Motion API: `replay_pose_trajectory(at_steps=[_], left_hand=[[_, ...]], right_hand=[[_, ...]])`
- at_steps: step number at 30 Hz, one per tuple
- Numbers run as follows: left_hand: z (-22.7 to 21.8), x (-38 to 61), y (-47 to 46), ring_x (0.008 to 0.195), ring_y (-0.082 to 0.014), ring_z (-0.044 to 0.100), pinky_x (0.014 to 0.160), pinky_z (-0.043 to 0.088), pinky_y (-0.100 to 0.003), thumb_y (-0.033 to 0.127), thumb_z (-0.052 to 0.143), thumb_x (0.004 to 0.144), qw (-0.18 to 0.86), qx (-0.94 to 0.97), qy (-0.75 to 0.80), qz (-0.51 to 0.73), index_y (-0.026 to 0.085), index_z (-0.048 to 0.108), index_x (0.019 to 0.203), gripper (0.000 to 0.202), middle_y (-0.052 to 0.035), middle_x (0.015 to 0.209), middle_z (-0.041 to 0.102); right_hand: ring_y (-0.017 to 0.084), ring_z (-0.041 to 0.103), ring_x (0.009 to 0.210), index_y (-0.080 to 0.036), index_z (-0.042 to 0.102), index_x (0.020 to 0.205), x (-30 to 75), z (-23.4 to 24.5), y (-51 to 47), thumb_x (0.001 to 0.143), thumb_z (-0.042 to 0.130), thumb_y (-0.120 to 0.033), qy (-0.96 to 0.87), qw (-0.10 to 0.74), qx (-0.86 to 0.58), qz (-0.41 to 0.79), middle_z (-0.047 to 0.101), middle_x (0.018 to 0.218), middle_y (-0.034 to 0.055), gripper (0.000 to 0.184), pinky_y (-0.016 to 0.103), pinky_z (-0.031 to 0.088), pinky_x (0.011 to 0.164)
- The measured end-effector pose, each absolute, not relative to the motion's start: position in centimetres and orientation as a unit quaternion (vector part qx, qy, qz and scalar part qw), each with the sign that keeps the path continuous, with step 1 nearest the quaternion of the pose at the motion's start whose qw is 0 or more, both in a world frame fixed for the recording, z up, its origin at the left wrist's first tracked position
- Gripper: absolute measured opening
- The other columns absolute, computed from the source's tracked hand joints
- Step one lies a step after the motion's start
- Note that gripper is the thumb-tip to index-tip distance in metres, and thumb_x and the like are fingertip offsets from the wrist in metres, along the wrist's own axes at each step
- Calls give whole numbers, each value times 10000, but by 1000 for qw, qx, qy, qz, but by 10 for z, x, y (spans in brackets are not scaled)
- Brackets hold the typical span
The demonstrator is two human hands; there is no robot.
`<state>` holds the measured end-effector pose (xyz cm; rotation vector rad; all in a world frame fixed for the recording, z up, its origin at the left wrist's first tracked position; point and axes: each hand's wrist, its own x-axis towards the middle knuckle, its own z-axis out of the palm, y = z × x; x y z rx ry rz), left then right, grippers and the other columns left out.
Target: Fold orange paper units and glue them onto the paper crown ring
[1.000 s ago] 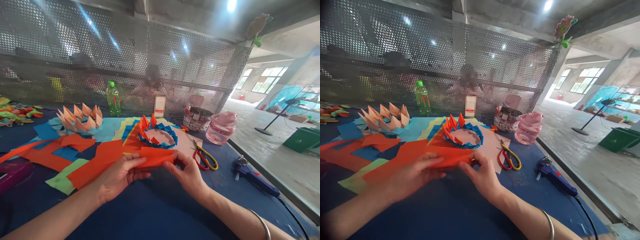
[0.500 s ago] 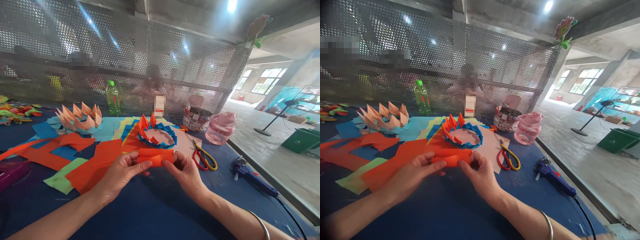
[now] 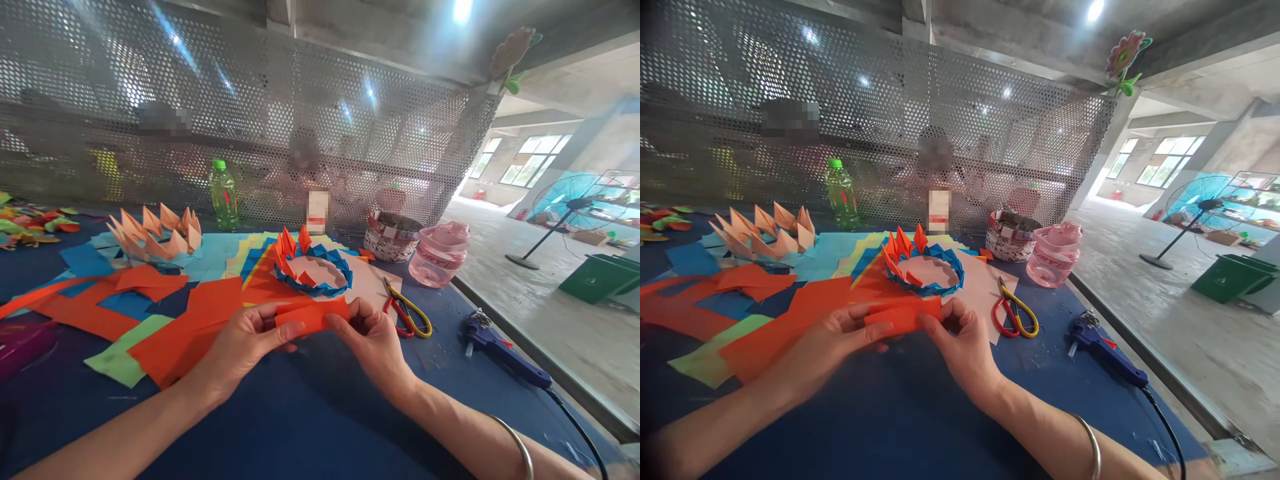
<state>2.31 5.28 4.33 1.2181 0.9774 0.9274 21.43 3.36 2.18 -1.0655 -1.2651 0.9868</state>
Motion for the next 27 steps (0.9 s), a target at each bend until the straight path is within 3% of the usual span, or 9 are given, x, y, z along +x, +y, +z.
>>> replay_pose_trajectory(at_steps=[4, 14, 17, 21, 27], left_hand=[[42, 24, 52, 750, -144, 679, 663, 554, -216, 310, 865, 607, 615, 524, 417, 417, 236, 710, 1071, 495, -20, 958, 773], [39, 26, 53, 727, -183, 706, 680, 583, -280, 275, 871, 561, 616, 481, 451, 431, 204, 730, 929, 400, -18, 816, 776], [41, 26, 53, 683, -167, 698, 656, 580, -261, 270, 883, 539, 626, 475, 442, 433, 209, 742, 892, 384, 3, 765, 768], [43, 28, 53, 619, -121, 673, 614, 567, -207, 264, 903, 505, 640, 463, 437, 430, 213, 748, 854, 385, 24, 749, 769], [41, 26, 54, 652, -116, 671, 629, 565, -188, 283, 905, 510, 628, 464, 463, 419, 184, 739, 863, 403, 13, 721, 760]], right_hand=[[68, 324, 503, -196, 458, 624, 214, 23, 33, 690, 755, -448, -526, 569, -456, 437, 430, 556, -66, 396, 207, 278, 460], [62, 381, 493, -196, 448, 656, 211, 22, 31, 700, 763, -406, -521, 578, -443, 445, 484, 561, -69, 381, 191, 321, 462], [81, 462, 525, -209, 479, 809, 212, 21, 31, 713, 759, -379, -513, 587, -433, 453, 564, 618, -61, 341, 194, 364, 491], [96, 494, 532, -228, 486, 1087, 214, 20, 32, 737, 749, -353, -516, 576, -448, 450, 611, 650, -62, 455, 197, 340, 482], [121, 577, 658, -176, 645, 881, 213, 21, 34, 732, 752, -398, -518, 550, -443, 483, 679, 809, 12, 288, 225, 424, 562]])
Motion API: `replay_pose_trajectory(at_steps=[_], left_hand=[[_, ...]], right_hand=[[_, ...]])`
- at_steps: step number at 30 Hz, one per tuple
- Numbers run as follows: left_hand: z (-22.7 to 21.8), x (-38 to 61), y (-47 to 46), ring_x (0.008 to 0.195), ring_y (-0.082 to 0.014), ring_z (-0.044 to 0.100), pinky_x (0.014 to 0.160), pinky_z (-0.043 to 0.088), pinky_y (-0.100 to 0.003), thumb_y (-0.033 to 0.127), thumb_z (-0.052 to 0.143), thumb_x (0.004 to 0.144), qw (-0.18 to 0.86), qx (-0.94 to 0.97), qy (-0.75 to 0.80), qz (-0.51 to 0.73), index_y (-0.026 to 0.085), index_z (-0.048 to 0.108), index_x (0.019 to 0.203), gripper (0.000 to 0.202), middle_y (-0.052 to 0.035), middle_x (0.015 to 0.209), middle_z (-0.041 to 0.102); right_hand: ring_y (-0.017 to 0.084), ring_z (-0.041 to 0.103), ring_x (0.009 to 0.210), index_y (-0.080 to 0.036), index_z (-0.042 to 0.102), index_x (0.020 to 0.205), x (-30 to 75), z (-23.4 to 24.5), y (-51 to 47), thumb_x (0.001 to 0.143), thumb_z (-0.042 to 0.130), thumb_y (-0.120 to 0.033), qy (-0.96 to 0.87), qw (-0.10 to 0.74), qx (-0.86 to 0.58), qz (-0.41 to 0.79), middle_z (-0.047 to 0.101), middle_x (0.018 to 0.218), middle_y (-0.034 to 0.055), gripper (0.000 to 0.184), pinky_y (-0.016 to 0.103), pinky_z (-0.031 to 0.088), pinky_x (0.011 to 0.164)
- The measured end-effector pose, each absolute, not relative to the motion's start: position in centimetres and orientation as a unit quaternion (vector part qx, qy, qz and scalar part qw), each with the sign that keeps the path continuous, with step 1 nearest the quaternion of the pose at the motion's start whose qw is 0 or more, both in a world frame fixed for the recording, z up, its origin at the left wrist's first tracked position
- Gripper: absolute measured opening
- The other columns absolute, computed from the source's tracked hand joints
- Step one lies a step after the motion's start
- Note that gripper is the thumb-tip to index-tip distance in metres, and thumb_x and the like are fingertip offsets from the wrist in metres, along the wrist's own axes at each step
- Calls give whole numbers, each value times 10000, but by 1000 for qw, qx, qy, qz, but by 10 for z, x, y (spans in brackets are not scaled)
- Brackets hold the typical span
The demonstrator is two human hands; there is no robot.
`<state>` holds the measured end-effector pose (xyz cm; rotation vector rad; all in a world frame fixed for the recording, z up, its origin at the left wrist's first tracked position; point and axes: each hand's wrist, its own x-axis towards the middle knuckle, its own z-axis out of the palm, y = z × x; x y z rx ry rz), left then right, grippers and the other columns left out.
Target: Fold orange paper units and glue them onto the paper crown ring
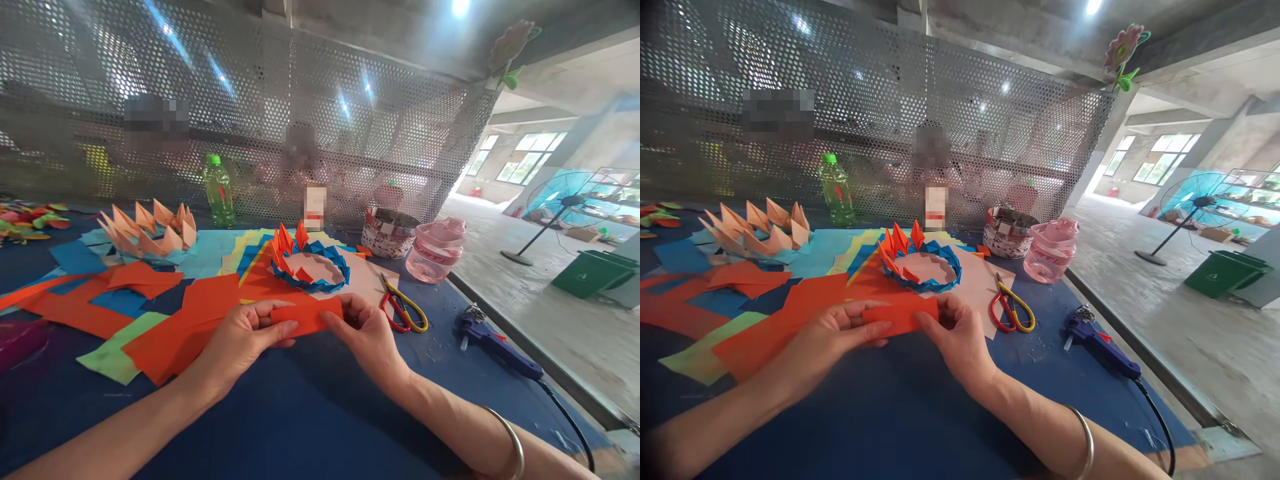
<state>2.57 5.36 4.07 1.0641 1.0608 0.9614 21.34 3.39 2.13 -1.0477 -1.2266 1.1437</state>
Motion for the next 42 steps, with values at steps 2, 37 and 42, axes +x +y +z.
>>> replay_pose_trajectory(at_steps=[2, 37, 42], left_hand=[[40, 25, 54, 669, -120, 674, 642, 567, -195, 293, 899, 523, 626, 470, 464, 415, 178, 733, 873, 404, 8, 736, 760], [32, 30, 49, 637, -116, 719, 622, 573, -171, 213, 872, 574, 623, 516, 433, 397, 171, 624, 1002, 496, 6, 750, 780], [37, 31, 44, 614, -116, 710, 612, 564, -172, 214, 847, 590, 595, 538, 438, 405, 172, 571, 997, 493, 4, 697, 770]], right_hand=[[111, 563, 642, -174, 654, 870, 213, 23, 34, 725, 761, -401, -513, 545, -440, 496, 671, 783, 1, 289, 219, 418, 556], [81, 394, 560, -137, 636, 727, 214, 12, 30, 733, 720, -379, -600, 507, -437, 439, 529, 625, -35, 257, 222, 309, 508], [98, 467, 604, -134, 664, 794, 212, 13, 29, 743, 709, -367, -608, 510, -420, 439, 593, 692, -16, 242, 230, 375, 557]])
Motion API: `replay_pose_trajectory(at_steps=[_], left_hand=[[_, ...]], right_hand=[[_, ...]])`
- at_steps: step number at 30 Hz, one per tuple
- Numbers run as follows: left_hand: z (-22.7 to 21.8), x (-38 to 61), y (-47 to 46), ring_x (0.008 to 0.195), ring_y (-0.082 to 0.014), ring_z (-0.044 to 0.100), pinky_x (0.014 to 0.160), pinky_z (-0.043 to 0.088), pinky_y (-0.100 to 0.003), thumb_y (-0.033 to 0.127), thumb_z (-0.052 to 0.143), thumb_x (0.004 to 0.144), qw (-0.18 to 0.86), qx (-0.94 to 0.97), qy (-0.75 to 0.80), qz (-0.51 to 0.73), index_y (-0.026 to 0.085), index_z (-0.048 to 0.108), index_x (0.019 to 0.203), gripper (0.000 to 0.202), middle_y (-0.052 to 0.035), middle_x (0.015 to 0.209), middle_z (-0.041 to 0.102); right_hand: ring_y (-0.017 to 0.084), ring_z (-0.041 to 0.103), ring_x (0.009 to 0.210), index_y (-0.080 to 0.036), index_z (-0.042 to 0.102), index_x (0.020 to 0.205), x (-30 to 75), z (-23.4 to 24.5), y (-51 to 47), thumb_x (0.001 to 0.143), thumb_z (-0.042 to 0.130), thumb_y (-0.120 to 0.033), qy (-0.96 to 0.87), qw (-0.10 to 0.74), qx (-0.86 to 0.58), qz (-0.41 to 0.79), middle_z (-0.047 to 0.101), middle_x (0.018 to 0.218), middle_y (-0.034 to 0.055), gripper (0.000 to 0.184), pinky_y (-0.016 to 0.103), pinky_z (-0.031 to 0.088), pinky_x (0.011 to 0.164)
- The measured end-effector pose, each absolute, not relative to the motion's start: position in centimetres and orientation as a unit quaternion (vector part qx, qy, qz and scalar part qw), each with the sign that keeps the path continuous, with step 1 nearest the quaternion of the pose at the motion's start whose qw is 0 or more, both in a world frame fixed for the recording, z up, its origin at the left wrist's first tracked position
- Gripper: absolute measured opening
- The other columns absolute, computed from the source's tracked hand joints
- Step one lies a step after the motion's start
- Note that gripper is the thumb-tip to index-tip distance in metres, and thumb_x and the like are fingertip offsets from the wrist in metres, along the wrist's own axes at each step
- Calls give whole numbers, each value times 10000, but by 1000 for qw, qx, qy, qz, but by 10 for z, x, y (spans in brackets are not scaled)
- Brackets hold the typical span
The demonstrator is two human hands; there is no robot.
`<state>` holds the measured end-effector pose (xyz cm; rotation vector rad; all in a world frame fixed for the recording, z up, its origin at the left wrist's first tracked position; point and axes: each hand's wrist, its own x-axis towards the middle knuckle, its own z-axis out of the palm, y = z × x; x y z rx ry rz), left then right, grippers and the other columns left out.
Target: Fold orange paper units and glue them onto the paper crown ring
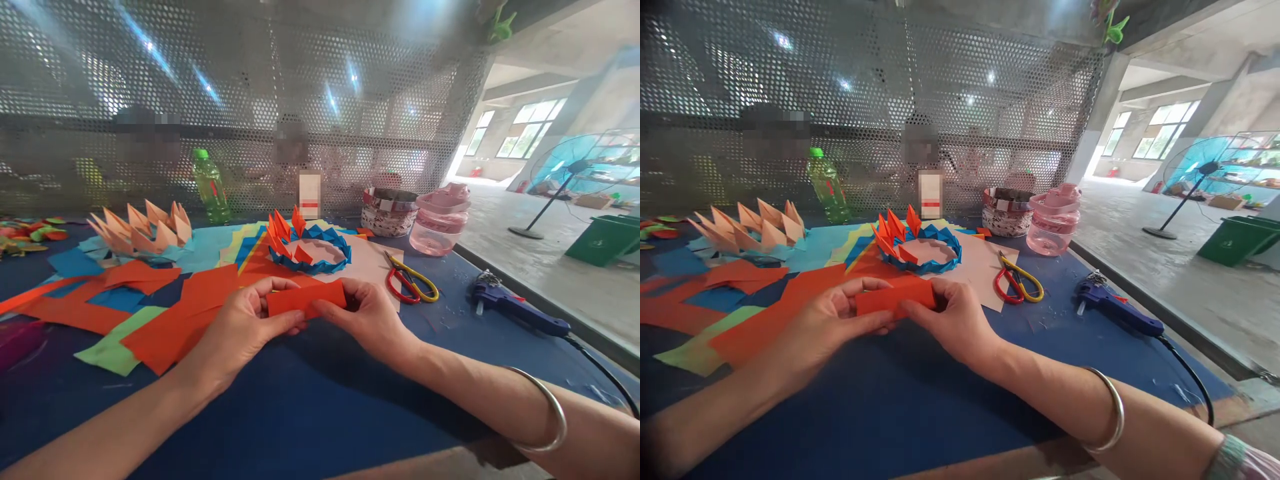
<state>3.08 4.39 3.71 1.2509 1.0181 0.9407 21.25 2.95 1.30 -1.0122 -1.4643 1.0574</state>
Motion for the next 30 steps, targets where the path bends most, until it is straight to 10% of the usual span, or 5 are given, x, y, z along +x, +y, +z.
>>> replay_pose_trajectory(at_steps=[30], left_hand=[[32, 28, 45, 692, -101, 656, 648, 519, -178, 220, 853, 624, 587, 579, 409, 391, 208, 570, 996, 468, 38, 824, 721]], right_hand=[[105, 487, 656, -151, 612, 894, 213, 13, 27, 697, 761, -282, -630, 500, -418, 422, 588, 752, -26, 280, 228, 407, 605]])
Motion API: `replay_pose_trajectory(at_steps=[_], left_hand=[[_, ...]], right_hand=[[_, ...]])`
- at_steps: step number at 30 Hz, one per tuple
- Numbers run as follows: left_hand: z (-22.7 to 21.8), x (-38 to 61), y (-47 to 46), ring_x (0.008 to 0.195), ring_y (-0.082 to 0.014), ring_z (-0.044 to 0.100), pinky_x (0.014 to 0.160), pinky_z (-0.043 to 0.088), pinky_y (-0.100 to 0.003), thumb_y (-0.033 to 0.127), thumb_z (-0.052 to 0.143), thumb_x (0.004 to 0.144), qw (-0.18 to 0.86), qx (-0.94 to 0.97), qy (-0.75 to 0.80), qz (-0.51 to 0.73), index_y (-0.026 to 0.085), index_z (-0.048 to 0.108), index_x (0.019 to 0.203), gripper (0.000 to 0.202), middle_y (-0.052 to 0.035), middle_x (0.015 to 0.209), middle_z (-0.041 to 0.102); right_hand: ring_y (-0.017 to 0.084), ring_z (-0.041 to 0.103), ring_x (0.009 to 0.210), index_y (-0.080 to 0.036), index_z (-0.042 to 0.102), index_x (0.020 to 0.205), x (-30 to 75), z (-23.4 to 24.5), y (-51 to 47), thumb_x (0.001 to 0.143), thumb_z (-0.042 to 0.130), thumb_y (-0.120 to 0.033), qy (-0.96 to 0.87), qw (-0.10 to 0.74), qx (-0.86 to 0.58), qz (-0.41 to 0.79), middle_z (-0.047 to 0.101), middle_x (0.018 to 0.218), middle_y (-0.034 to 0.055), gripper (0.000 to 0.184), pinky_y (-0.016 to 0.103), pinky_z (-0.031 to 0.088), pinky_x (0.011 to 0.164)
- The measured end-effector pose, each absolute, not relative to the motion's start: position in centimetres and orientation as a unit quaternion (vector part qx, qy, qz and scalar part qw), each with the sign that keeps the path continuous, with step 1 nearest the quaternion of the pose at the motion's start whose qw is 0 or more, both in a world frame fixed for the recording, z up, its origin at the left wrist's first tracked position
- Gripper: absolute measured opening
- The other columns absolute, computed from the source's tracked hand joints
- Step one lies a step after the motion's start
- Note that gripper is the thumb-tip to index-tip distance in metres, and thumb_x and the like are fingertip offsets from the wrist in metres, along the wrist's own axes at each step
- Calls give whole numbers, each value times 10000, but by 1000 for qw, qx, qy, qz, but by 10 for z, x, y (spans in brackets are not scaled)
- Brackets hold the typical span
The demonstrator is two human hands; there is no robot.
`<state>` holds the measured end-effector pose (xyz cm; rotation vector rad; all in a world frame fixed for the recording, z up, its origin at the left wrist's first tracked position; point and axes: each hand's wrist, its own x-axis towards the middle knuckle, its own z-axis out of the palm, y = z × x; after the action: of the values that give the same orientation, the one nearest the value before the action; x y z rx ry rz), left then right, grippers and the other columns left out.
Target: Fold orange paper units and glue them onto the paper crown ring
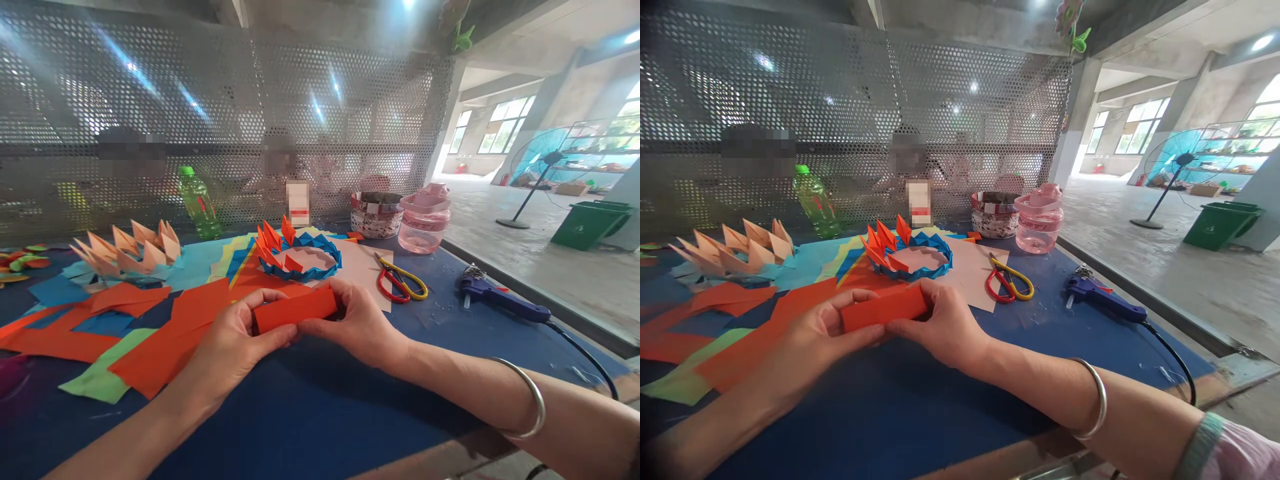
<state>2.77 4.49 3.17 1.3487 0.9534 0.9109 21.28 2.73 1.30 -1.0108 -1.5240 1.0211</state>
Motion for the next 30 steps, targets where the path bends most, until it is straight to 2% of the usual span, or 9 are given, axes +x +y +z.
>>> replay_pose_trajectory(at_steps=[8, 14, 23, 28, 30], left_hand=[[43, 26, 46, 647, -120, 679, 629, 529, -187, 251, 876, 575, 556, 575, 451, 396, 175, 541, 973, 525, 21, 716, 730], [46, 23, 54, 645, -153, 703, 620, 541, -219, 247, 871, 585, 542, 575, 450, 415, 176, 545, 974, 512, -5, 734, 736], [46, 24, 52, 631, -143, 696, 615, 536, -215, 261, 871, 585, 537, 580, 441, 425, 169, 556, 960, 498, 8, 725, 732], [49, 18, 55, 626, -130, 682, 639, 535, -211, 256, 874, 582, 519, 571, 453, 446, 165, 563, 952, 492, 14, 731, 723], [51, 17, 56, 630, -138, 682, 647, 542, -222, 259, 876, 577, 515, 566, 460, 451, 167, 570, 939, 483, 13, 734, 720]], right_hand=[[134, 598, 691, -170, 589, 900, 218, 16, 37, 647, 797, -299, -600, 519, -392, 465, 661, 784, -4, 353, 258, 456, 656], [101, 550, 584, -180, 570, 922, 227, 19, 45, 663, 801, -366, -602, 516, -418, 444, 638, 672, -32, 394, 225, 377, 553], [112, 573, 588, -182, 574, 934, 230, 19, 48, 679, 788, -355, -604, 522, -417, 435, 668, 693, -22, 375, 241, 381, 565], [91, 524, 568, -169, 580, 902, 238, 20, 54, 719, 754, -382, -587, 570, -433, 379, 594, 623, -55, 331, 237, 400, 575], [97, 555, 617, -168, 576, 944, 237, 21, 53, 726, 752, -409, -579, 581, -427, 381, 614, 685, -40, 369, 241, 434, 606]])
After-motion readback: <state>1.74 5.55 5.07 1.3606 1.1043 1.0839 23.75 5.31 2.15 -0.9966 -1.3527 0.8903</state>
